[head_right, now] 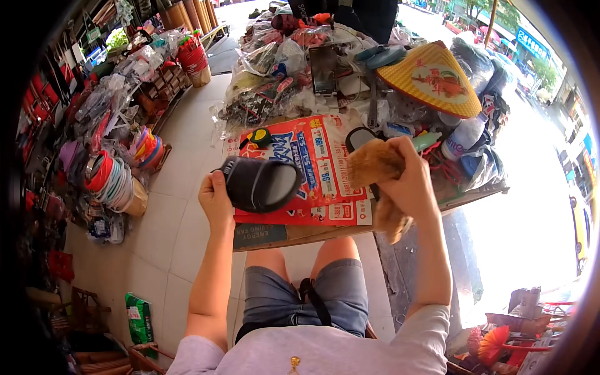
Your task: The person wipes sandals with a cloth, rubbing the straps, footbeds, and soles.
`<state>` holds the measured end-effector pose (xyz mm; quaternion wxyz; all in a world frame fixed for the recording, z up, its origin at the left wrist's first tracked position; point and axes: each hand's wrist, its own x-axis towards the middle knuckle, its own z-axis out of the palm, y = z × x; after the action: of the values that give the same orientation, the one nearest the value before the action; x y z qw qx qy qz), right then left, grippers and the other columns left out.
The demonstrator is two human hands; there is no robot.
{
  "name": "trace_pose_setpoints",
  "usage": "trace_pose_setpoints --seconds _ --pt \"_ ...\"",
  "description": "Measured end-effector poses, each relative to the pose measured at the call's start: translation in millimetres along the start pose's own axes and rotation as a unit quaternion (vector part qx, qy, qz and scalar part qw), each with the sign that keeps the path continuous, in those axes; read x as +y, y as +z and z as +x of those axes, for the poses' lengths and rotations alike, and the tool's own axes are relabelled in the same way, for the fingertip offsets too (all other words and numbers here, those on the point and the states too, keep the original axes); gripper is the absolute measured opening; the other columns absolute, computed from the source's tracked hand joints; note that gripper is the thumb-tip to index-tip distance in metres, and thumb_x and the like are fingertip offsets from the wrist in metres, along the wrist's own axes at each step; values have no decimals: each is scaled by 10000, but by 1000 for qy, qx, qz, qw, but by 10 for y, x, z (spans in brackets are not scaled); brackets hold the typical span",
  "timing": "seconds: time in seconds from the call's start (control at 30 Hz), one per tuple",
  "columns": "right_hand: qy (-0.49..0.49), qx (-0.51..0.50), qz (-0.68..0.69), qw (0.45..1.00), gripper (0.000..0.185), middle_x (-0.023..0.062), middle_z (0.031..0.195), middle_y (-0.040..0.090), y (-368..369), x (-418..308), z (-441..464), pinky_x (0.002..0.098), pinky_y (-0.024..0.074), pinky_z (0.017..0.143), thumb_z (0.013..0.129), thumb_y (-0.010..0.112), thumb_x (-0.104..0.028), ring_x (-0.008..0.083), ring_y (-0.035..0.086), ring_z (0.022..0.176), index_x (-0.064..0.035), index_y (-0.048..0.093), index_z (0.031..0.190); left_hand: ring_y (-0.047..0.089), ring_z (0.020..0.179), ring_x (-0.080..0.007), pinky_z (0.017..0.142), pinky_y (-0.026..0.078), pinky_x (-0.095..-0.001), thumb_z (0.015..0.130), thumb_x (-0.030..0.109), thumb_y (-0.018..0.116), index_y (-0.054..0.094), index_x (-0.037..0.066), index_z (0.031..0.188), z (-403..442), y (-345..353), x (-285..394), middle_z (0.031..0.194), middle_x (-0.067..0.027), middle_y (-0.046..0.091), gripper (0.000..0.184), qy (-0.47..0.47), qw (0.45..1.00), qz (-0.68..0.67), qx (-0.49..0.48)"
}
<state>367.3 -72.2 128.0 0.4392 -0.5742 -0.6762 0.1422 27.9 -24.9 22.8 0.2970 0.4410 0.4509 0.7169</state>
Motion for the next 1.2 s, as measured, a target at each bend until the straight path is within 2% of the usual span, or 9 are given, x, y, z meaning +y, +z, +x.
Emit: trace_pose_setpoints --seconds 0.17,0.37,0.47,0.53,0.63,0.77,0.97,1.1,1.2 --pt "-53 52 36 997 511 151 1005 659 559 -236 9 367 529 849 657 705 14 321 670 966 -64 570 1143 484 665 -37 604 393 -201 986 209 629 582 36 1022 -207 -15 330 825 53 585 183 -162 976 -78 -124" --pt "-153 15 29 988 473 135 1124 626 1574 -188 178 420 498 886 695 750 -103 367 592 1047 -72 600 1142 617 1115 -196 1009 486 -349 981 183 592 534 36 1228 -225 213 -70 1207 -94 623 293 -467 824 -253 -195" --pt "-263 -3 -82 961 435 104 1136 634 2002 -93 -23 435 489 908 717 742 -131 351 588 1049 -44 631 1128 596 1151 -227 1023 485 -374 1023 245 498 531 62 1251 -117 325 -353 1263 -104 596 295 -424 791 -389 -207" --pt "-269 -26 -67 960 408 105 1125 637 1956 24 39 433 490 905 731 735 -127 345 590 1044 -50 636 1119 560 1232 -275 1083 442 -441 1051 339 386 491 41 1342 -87 335 -639 1348 -137 562 429 -377 635 -615 -276" --pt "-237 -55 -78 967 336 97 1083 642 1700 184 74 428 505 880 759 703 -96 321 604 1027 -87 653 1092 504 1308 -316 1130 380 -486 1055 362 344 442 19 1407 -196 400 -310 1420 -171 513 501 -453 775 -406 -170" --pt "-119 -84 -182 972 374 68 1112 647 1388 84 109 419 524 865 735 681 -56 298 624 1014 -135 660 1100 453 1355 -359 1159 335 -507 1043 424 321 428 -8 1418 -208 376 -313 1470 -195 462 582 -453 749 -428 -225" --pt "-320 -107 -99 936 438 79 1211 586 1891 -223 -238 431 499 926 692 663 -10 313 555 1127 -155 640 1105 512 1296 -336 1090 438 -490 1042 439 331 488 85 1382 -274 226 -772 1375 -169 541 515 -366 652 -591 -302" --pt "-241 -123 -66 960 382 63 1156 604 1664 -7 -81 422 505 910 705 650 -14 314 572 1080 -143 661 1065 497 1309 -352 1072 457 -480 1043 473 280 473 69 1398 -255 359 -244 1395 -167 529 571 -445 780 -411 -156" --pt "-161 -102 -150 970 404 63 1140 616 1476 144 50 420 510 905 708 633 3 317 578 1080 -157 671 1076 493 1324 -323 1123 389 -517 1052 470 246 431 51 1432 -257 346 -269 1410 -163 524 595 -444 742 -454 -214"
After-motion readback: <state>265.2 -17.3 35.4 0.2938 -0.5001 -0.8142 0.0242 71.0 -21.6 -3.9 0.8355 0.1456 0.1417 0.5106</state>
